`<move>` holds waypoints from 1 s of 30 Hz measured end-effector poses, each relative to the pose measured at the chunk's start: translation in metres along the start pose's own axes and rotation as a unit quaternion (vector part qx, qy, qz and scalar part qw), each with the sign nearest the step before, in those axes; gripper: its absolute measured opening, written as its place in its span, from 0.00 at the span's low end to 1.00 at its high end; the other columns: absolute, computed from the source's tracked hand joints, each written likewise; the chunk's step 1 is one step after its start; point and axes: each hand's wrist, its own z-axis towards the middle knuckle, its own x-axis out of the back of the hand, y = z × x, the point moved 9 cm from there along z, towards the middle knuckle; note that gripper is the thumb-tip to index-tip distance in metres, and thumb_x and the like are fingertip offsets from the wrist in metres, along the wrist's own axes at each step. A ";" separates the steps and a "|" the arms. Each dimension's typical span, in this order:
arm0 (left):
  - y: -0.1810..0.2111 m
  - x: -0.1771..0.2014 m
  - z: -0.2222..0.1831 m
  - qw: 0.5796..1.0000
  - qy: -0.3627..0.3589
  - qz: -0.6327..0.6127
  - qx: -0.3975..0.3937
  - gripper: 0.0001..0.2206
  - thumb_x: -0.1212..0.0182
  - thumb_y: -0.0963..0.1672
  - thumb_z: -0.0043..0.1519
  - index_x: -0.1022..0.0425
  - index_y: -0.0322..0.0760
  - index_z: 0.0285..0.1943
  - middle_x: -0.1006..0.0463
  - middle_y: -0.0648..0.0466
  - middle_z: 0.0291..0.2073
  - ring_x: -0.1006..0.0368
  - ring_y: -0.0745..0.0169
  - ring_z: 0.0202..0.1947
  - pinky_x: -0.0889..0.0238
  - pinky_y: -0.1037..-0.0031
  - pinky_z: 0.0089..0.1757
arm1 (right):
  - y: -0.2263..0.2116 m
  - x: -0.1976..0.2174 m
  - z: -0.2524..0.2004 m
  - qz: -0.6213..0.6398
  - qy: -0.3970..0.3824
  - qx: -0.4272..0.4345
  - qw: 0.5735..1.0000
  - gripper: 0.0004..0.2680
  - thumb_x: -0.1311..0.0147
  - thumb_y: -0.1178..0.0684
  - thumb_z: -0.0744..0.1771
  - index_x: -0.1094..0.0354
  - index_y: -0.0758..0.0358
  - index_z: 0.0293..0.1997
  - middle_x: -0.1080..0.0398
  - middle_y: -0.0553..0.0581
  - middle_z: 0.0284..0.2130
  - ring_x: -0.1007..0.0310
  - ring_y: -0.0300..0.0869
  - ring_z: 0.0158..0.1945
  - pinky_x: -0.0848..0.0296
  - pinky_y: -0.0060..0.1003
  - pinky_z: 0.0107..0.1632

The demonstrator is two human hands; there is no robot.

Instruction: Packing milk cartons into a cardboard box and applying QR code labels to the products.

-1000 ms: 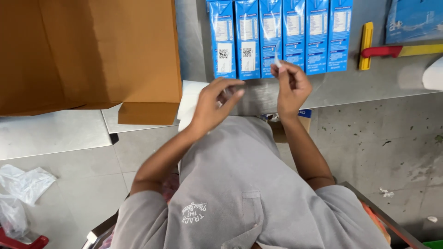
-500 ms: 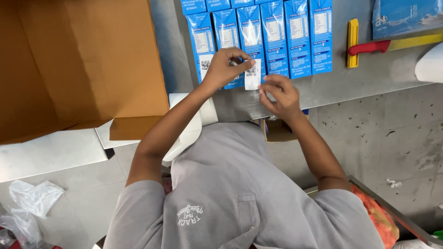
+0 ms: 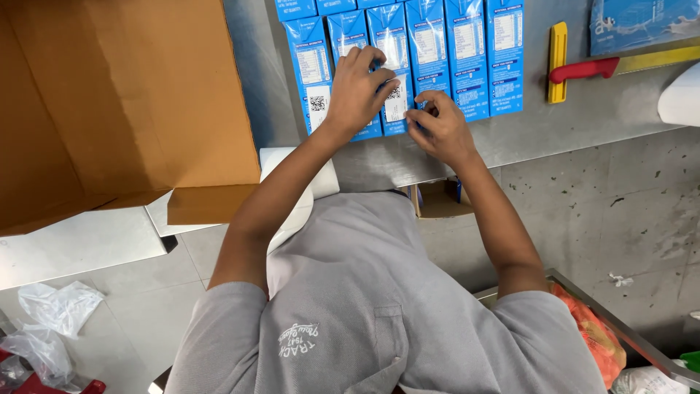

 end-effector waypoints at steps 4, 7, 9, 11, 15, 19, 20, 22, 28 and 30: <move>0.000 -0.001 0.000 0.998 -0.024 0.055 -0.014 0.11 0.26 0.45 0.61 0.18 0.34 0.45 0.27 0.51 0.46 0.33 0.54 0.46 0.42 0.61 0.47 | 0.001 -0.001 -0.008 -0.003 -0.028 -0.003 1.000 0.07 0.34 0.63 0.64 0.23 0.66 0.44 0.31 0.61 0.51 0.29 0.43 0.37 0.28 0.38 0.40; -0.004 0.030 -0.002 0.994 0.046 0.096 -0.003 0.26 0.24 0.49 0.53 0.23 0.26 0.54 0.28 0.46 0.46 0.32 0.50 0.47 0.43 0.59 0.45 | -0.007 -0.005 -0.013 -0.036 -0.061 0.010 0.997 0.10 0.36 0.55 0.66 0.24 0.61 0.51 0.32 0.59 0.59 0.30 0.50 0.54 0.31 0.49 0.57; -0.018 0.041 -0.012 0.991 0.046 0.128 0.020 0.22 0.27 0.43 0.56 0.25 0.30 0.58 0.27 0.47 0.51 0.30 0.51 0.49 0.41 0.60 0.46 | -0.023 -0.016 -0.013 -0.132 -0.107 0.065 0.983 0.18 0.42 0.38 0.69 0.27 0.49 0.65 0.44 0.63 0.72 0.48 0.59 0.74 0.52 0.61 0.69; -0.020 0.077 -0.029 0.994 0.023 0.099 0.026 0.18 0.28 0.42 0.59 0.24 0.31 0.57 0.27 0.46 0.51 0.29 0.48 0.48 0.39 0.59 0.47 | -0.016 -0.028 -0.008 -0.141 -0.139 0.034 0.980 0.22 0.48 0.30 0.69 0.32 0.44 0.70 0.52 0.63 0.75 0.59 0.60 0.77 0.62 0.66 0.70; -0.005 0.157 -0.079 0.993 -0.065 0.097 0.034 0.15 0.32 0.39 0.60 0.22 0.31 0.57 0.26 0.44 0.50 0.28 0.41 0.49 0.37 0.58 0.49 | 0.000 -0.040 0.014 -0.171 -0.207 -0.103 0.958 0.29 0.63 0.21 0.69 0.45 0.39 0.79 0.67 0.64 0.78 0.77 0.66 0.79 0.77 0.76 0.69; 0.006 0.201 -0.165 0.970 -0.125 0.191 0.081 0.19 0.39 0.33 0.59 0.24 0.36 0.60 0.25 0.48 0.55 0.28 0.45 0.56 0.36 0.58 0.55 | 0.004 -0.056 0.009 -0.199 -0.211 -0.179 0.940 0.32 0.69 0.22 0.72 0.52 0.49 0.84 0.68 0.68 0.79 0.78 0.69 0.79 0.79 0.80 0.69; 0.017 0.208 -0.178 0.966 -0.135 0.206 0.079 0.20 0.37 0.34 0.59 0.25 0.35 0.61 0.26 0.45 0.55 0.31 0.43 0.57 0.38 0.56 0.53 | -0.001 -0.055 0.008 -0.229 -0.157 -0.150 0.949 0.32 0.67 0.24 0.73 0.52 0.56 0.84 0.68 0.70 0.80 0.76 0.70 0.80 0.76 0.79 0.71; 0.036 0.212 -0.198 0.961 -0.141 0.221 0.085 0.21 0.35 0.35 0.58 0.26 0.34 0.62 0.27 0.43 0.55 0.33 0.41 0.57 0.40 0.53 0.51 | -0.026 -0.060 0.004 -0.256 -0.108 -0.112 0.954 0.32 0.65 0.27 0.74 0.53 0.63 0.83 0.67 0.73 0.80 0.75 0.72 0.81 0.74 0.77 0.74; 0.050 0.194 -0.226 0.970 -0.201 0.106 0.086 0.28 0.36 0.35 0.40 0.22 0.36 0.54 0.29 0.42 0.59 0.39 0.40 0.63 0.42 0.52 0.53 | -0.164 -0.089 0.010 0.057 -0.177 0.112 0.976 0.17 0.37 0.57 0.67 0.31 0.62 0.64 0.42 0.65 0.71 0.42 0.56 0.73 0.43 0.53 0.72; 0.043 0.194 -0.221 0.973 -0.200 -0.050 0.107 0.11 0.28 0.40 0.46 0.19 0.43 0.38 0.24 0.52 0.52 0.35 0.47 0.59 0.42 0.55 0.51 | -0.192 -0.110 0.007 0.167 -0.297 0.117 0.933 0.18 0.41 0.62 0.63 0.28 0.60 0.61 0.39 0.60 0.70 0.41 0.55 0.74 0.43 0.51 0.72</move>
